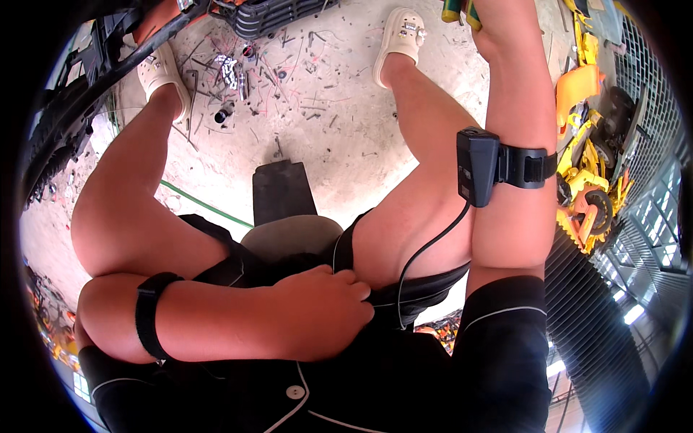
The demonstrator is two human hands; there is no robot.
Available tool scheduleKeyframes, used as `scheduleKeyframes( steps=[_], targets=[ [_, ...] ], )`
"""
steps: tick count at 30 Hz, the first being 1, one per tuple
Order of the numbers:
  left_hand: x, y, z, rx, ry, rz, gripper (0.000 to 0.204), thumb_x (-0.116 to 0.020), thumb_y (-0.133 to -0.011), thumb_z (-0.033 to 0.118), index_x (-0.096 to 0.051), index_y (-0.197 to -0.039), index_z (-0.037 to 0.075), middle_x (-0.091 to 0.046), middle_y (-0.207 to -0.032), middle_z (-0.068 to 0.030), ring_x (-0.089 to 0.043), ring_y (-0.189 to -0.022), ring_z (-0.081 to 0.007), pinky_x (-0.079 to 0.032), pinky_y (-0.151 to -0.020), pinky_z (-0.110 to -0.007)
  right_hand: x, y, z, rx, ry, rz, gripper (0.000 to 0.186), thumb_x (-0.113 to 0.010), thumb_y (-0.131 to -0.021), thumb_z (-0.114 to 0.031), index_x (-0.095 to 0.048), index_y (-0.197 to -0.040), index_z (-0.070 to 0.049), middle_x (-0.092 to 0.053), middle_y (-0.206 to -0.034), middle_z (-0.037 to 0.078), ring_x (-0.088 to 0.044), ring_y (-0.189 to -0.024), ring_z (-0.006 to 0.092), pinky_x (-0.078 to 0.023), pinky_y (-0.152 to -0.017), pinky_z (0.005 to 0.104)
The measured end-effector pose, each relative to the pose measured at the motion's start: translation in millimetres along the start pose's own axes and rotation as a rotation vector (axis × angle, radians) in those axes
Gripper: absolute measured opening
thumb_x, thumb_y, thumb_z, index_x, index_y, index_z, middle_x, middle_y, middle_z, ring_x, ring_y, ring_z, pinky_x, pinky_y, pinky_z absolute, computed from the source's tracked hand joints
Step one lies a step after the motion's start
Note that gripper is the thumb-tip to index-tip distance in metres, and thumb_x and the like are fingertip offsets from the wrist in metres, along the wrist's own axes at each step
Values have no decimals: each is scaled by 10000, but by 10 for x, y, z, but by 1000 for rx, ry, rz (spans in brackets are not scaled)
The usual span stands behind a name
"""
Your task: The person strips insulation from wires on a motorcycle frame using pliers and then twists the exposed wire ends together by hand.
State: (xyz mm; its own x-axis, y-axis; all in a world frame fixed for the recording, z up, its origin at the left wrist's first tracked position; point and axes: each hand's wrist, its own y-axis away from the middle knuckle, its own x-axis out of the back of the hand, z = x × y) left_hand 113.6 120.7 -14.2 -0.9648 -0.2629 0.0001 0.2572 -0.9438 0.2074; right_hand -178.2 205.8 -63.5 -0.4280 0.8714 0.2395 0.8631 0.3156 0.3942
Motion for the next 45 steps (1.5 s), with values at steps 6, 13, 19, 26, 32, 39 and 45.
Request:
scheduleKeyframes(
  steps=[6,13,19,26,32,39,45],
  targets=[
    [456,4,-191,186,-426,107,240,-643,-848,184,-710,-1027,38,-608,-1140,-127,-523,-1174,-304,-436,-953,-425,-189,-33,-73,56,-25,-43,145,-642,-880,-60,-612,-981,40,-642,-792,100,-634,-692,191,-508,-639,311],
    [1312,300,-414,452,-599,738,108,-623,-909,136,-670,-944,44,-632,-953,-126,-611,-943,-327,-478,-820,-415,-443,-108,-27,42,-104,-108,260,-701,-889,-108,-580,-1064,42,-685,-770,93,-634,-642,151,-501,-584,312],
    [2028,843,-277,12,280,1781,231,-557,-1057,228,-638,-1012,16,-597,-808,-2,-554,-748,-91,-467,-700,-266,-645,43,-303,-164,-411,-243,473,-570,-886,-38,-501,-1350,22,-687,-1084,128,-679,-855,215,-541,-759,340],
    [2163,1041,-345,-142,774,1897,252,-522,-1071,289,-636,-1067,64,-658,-928,-8,-607,-835,-103,-458,-751,-260,-954,186,-349,-4,-347,-465,484,-581,-898,-14,-482,-1369,32,-678,-1107,96,-631,-986,168,-497,-887,320],
    [2193,1186,-342,-498,1113,1837,289,-435,-1093,308,-559,-1175,60,-679,-1147,-124,-660,-1026,-229,-518,-859,-350,-1045,325,-515,-122,-520,-786,538,-535,-876,35,-461,-1408,10,-663,-1149,101,-641,-938,170,-504,-859,321],
    [2236,1278,-271,-597,1186,1688,314,-482,-1078,296,-574,-1187,16,-677,-1165,-170,-674,-1016,-258,-553,-892,-391,-958,257,-696,-289,-588,-1043,695,-479,-807,58,-358,-1491,31,-592,-1287,151,-641,-1133,277,-571,-793,369],
    [2208,1308,-346,-539,1151,1675,312,-496,-1069,306,-601,-1183,34,-668,-1085,-134,-660,-994,-260,-549,-889,-429,-944,269,-716,-305,-591,-1043,732,-489,-795,62,-347,-1513,22,-571,-1332,157,-603,-1207,290,-570,-848,382]
  ],
)
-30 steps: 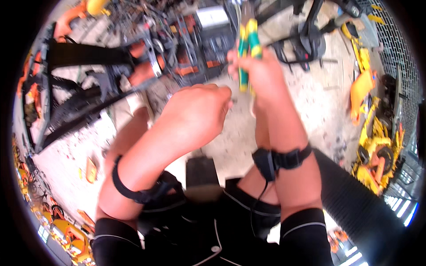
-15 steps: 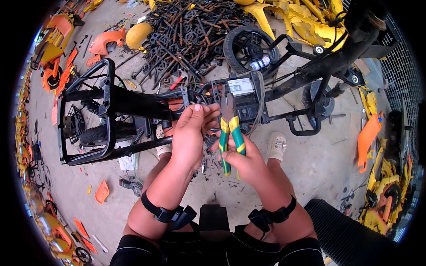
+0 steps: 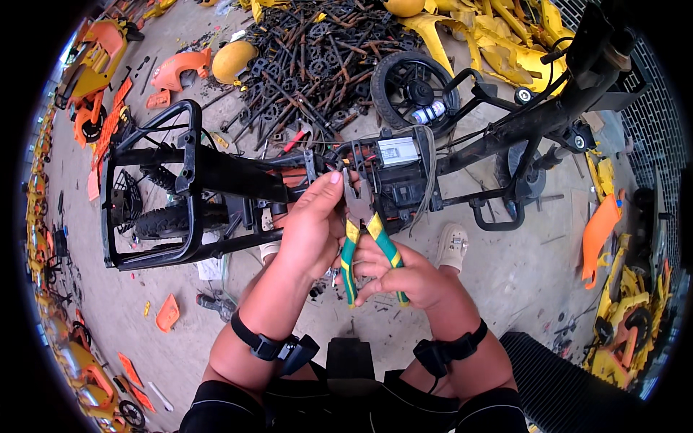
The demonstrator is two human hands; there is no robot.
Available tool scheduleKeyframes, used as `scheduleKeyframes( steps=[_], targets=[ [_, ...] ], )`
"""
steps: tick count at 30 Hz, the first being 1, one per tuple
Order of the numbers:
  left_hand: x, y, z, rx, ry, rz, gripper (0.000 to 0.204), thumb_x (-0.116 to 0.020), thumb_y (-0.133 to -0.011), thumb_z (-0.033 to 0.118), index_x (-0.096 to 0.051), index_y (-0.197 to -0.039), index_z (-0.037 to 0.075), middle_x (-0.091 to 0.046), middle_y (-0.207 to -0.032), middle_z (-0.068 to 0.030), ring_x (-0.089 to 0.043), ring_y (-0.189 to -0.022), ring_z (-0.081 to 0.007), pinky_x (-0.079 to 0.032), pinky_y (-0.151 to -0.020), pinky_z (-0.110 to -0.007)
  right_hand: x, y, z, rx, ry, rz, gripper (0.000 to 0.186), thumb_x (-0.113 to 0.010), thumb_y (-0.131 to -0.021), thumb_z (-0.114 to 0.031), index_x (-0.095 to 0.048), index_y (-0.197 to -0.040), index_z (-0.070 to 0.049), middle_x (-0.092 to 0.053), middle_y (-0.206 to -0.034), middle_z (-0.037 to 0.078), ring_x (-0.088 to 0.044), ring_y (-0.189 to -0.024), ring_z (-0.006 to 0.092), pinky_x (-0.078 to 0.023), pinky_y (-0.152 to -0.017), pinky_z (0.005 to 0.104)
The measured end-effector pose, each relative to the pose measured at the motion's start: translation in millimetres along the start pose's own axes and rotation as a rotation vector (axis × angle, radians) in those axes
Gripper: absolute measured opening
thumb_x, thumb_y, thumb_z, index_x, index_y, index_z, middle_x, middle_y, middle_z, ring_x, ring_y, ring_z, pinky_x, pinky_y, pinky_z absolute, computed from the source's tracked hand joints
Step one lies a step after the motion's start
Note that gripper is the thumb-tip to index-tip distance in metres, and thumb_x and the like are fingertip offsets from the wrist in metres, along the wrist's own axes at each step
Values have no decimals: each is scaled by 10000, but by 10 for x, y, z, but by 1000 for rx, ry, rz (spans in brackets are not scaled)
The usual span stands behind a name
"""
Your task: The person strips insulation from wires on a motorcycle frame using pliers and then twists the exposed wire ends together by hand.
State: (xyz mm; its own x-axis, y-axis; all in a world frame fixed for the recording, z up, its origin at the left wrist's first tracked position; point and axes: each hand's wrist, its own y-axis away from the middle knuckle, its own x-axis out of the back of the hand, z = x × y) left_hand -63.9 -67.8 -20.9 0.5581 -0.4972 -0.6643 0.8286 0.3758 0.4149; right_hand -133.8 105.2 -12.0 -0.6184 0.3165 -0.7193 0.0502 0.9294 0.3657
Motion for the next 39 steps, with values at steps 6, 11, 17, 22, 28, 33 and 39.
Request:
scheduleKeyframes(
  steps=[6,11,17,22,28,33,39],
  targets=[
    [30,1,-14,13,17,9,276,-504,-1075,254,-594,-1159,8,-669,-1132,-134,-640,-1060,-225,-531,-930,-363,114,-1,73,86,-7,-68,754,-543,-781,-38,-359,-1511,13,-560,-1378,175,-603,-1209,281,-544,-839,356],
    [62,24,-45,75,114,45,240,-440,-1089,213,-559,-1129,9,-626,-1268,-200,-632,-1160,-289,-536,-981,-402,177,15,111,223,-67,40,768,-519,-764,-32,-348,-1512,4,-528,-1434,191,-587,-1237,311,-535,-808,353],
    [14,38,-33,-16,272,-143,260,-396,-1099,257,-549,-1072,49,-521,-1445,-243,-533,-1334,-338,-455,-1108,-453,275,9,148,350,-171,281,745,-517,-715,-83,-425,-1453,-46,-562,-1380,125,-582,-1196,280,-475,-846,379],
    [-12,95,-50,-32,287,-224,274,-397,-1099,277,-559,-1116,56,-487,-1480,-235,-511,-1355,-333,-434,-1126,-452,379,-21,229,364,-262,361,687,-482,-742,-78,-453,-1428,-56,-574,-1375,99,-573,-1200,258,-430,-864,359],
    [-38,134,-51,-13,243,-251,274,-436,-1088,279,-573,-1106,42,-524,-1438,-237,-527,-1335,-336,-425,-1132,-443,437,-72,301,378,-302,350,614,-438,-804,-79,-455,-1418,-54,-575,-1373,115,-571,-1192,233,-423,-833,361],
    [-53,181,-76,-6,101,-509,256,-518,-1052,277,-595,-1103,38,-552,-1382,-264,-529,-1321,-386,-417,-1127,-486,556,-61,351,403,-410,310,512,-472,-811,-69,-514,-1322,-75,-595,-1320,73,-576,-1076,195,-417,-826,356],
    [-88,215,-81,-267,-307,-692,266,-602,-1014,281,-688,-1028,29,-543,-1389,-287,-512,-1336,-381,-325,-1166,-513,466,-41,223,363,-361,418,484,-478,-800,-50,-522,-1282,-68,-602,-1253,71,-569,-1057,190,-420,-832,354]
  ],
)
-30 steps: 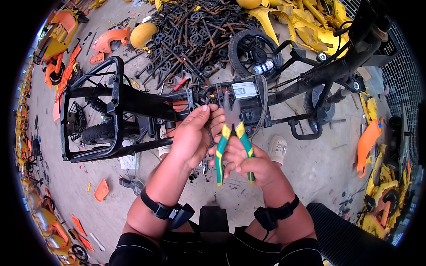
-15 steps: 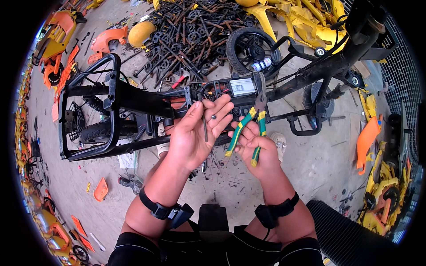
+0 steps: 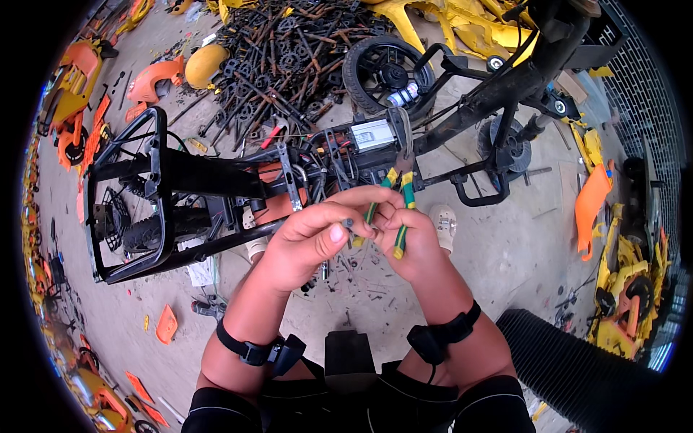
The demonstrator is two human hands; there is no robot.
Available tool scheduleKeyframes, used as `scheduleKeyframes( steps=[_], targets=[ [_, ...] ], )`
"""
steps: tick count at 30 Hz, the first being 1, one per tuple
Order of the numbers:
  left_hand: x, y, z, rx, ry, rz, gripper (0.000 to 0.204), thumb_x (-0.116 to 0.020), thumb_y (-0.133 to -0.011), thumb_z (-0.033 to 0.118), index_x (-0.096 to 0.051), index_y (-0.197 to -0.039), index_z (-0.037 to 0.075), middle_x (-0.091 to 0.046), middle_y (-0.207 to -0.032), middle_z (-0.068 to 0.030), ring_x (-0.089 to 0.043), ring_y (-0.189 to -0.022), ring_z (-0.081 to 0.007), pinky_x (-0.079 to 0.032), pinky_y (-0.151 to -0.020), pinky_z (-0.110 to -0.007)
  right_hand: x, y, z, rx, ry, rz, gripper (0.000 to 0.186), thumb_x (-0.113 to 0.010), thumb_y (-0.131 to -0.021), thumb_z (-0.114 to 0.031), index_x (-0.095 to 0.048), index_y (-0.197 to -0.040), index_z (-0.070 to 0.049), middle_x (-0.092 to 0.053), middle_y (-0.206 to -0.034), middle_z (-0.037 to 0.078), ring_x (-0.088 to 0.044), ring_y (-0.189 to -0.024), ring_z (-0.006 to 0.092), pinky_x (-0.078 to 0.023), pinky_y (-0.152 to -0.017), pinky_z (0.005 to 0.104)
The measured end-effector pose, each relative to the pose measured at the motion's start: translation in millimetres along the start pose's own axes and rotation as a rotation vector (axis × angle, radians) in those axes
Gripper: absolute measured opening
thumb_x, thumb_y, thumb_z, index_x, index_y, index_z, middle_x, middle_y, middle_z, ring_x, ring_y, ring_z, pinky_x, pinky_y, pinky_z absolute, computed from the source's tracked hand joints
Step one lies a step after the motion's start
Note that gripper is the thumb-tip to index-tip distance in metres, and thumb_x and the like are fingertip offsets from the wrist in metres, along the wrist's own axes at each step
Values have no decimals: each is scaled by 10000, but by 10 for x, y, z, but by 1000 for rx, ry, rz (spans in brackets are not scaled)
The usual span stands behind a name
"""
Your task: The person strips insulation from wires on a motorcycle frame using pliers and then twists the exposed wire ends together by hand.
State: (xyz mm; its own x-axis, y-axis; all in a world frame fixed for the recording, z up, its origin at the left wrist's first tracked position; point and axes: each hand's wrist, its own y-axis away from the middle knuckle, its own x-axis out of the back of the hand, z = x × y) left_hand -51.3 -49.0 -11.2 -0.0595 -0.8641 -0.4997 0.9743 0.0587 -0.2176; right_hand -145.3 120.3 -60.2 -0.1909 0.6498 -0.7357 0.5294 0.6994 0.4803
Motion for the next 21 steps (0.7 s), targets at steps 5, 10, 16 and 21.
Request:
scheduleKeyframes(
  steps=[5,10,16,21],
  targets=[
    [13,22,-76,23,-74,83,271,-622,-1010,287,-680,-1046,25,-581,-1348,-256,-527,-1314,-360,-370,-1131,-501,34,-17,-64,13,55,-41,498,-474,-789,-20,-507,-1286,-39,-597,-1292,115,-598,-1117,223,-479,-781,355],
    [70,-4,-86,-14,-129,22,241,-601,-1026,204,-681,-1136,4,-589,-1335,-173,-603,-1167,-243,-479,-1008,-396,-164,66,-68,90,219,15,569,-482,-801,18,-445,-1368,-4,-573,-1349,139,-613,-1168,253,-562,-826,366],
    [113,35,-130,16,-215,246,225,-587,-1033,168,-669,-1145,-10,-694,-1149,-141,-649,-1100,-212,-488,-1012,-375,-230,96,56,219,466,19,677,-508,-821,91,-349,-1475,19,-557,-1363,161,-614,-1175,240,-557,-892,358],
    [42,20,-139,-15,-310,336,217,-550,-1048,123,-627,-1197,-14,-710,-1096,-126,-657,-1097,-194,-488,-1021,-355,-176,145,115,293,764,40,711,-470,-828,105,-309,-1515,9,-529,-1366,172,-629,-1153,245,-539,-929,357]
  ],
)
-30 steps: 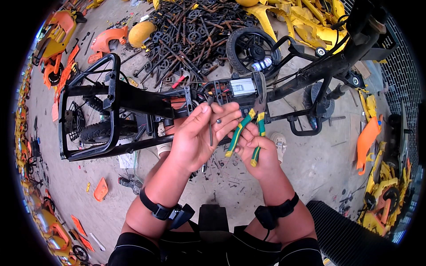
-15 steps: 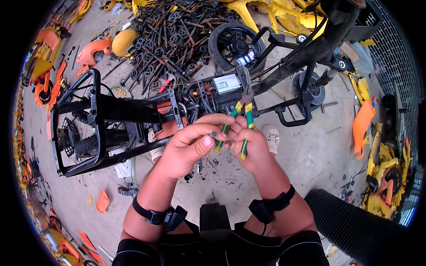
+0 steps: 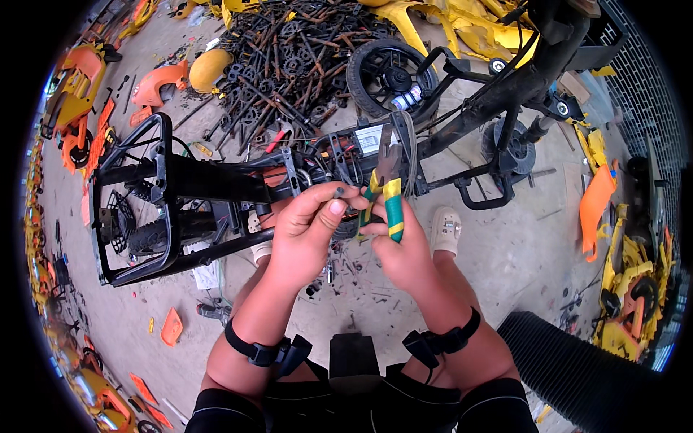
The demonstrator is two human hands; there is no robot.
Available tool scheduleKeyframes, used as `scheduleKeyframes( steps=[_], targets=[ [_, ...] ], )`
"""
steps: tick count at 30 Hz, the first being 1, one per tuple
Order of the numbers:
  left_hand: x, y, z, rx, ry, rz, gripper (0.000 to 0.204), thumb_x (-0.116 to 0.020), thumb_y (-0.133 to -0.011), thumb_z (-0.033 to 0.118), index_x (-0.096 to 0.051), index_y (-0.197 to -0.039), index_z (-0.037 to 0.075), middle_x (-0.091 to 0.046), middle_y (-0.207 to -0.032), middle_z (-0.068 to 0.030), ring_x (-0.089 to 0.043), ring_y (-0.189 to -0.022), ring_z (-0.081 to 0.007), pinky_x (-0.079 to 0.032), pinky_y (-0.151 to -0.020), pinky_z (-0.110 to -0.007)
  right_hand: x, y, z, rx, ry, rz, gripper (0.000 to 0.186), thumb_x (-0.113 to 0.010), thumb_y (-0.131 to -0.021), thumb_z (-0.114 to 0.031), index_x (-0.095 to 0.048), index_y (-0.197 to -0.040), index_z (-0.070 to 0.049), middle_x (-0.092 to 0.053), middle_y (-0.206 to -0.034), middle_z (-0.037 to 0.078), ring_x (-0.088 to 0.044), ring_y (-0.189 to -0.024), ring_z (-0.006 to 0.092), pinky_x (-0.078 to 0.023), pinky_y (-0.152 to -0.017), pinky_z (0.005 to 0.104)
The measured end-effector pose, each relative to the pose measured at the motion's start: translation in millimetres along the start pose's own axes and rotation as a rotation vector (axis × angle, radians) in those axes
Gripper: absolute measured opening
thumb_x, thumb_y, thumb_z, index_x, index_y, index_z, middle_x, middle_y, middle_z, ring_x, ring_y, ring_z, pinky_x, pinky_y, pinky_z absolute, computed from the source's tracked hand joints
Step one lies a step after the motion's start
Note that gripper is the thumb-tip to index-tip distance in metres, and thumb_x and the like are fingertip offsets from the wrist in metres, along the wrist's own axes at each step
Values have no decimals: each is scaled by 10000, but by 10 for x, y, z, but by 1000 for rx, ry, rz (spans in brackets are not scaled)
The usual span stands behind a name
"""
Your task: The person strips insulation from wires on a motorcycle frame using pliers and then twists the exposed wire ends together by hand.
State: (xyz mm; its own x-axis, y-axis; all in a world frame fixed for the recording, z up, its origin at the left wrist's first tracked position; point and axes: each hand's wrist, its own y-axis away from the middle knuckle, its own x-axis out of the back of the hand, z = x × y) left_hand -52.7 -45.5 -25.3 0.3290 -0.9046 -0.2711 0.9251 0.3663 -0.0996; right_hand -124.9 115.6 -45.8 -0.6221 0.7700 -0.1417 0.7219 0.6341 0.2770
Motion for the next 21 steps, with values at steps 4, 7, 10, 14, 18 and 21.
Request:
scheduleKeyframes(
  steps=[4,7,10,14,18,21],
  targets=[
    [-35,11,9,11,-42,48,197,-533,-1053,110,-609,-1185,-15,-698,-1124,-128,-652,-1109,-201,-488,-1023,-357,-44,40,17,65,81,3,727,-460,-824,114,-300,-1524,2,-513,-1352,176,-660,-1108,251,-528,-942,351],
    [-52,-2,1,11,-73,61,185,-526,-1055,104,-604,-1172,-16,-690,-1149,-134,-648,-1121,-207,-487,-1027,-360,-45,51,39,83,105,10,735,-471,-828,108,-289,-1532,0,-516,-1319,158,-655,-1119,252,-532,-921,346],
    [-46,-7,-11,-1,-48,63,181,-523,-1056,101,-606,-1168,-15,-688,-1162,-140,-647,-1126,-213,-486,-1031,-363,-62,73,-18,96,175,4,748,-485,-836,99,-272,-1545,-2,-515,-1304,146,-651,-1128,253,-535,-896,337],
    [-30,-16,-33,4,-13,56,178,-524,-1056,102,-615,-1156,-12,-687,-1175,-143,-646,-1131,-216,-484,-1036,-366,-74,87,16,130,208,-1,768,-505,-843,84,-250,-1562,-6,-525,-1299,136,-646,-1130,230,-538,-870,324],
    [-42,-20,-31,54,-18,115,195,-532,-1055,100,-615,-1175,-28,-703,-1122,-138,-660,-1084,-198,-509,-993,-343,-84,78,31,167,279,9,784,-522,-843,68,-238,-1571,-8,-542,-1284,136,-649,-1109,215,-537,-870,320],
    [-57,-19,-7,132,-40,196,208,-545,-1050,97,-612,-1193,-39,-714,-1062,-124,-669,-1008,-168,-530,-936,-314,-83,92,-33,129,306,-13,791,-526,-839,64,-238,-1571,-7,-547,-1293,145,-650,-1100,219,-535,-882,326]
  ],
)
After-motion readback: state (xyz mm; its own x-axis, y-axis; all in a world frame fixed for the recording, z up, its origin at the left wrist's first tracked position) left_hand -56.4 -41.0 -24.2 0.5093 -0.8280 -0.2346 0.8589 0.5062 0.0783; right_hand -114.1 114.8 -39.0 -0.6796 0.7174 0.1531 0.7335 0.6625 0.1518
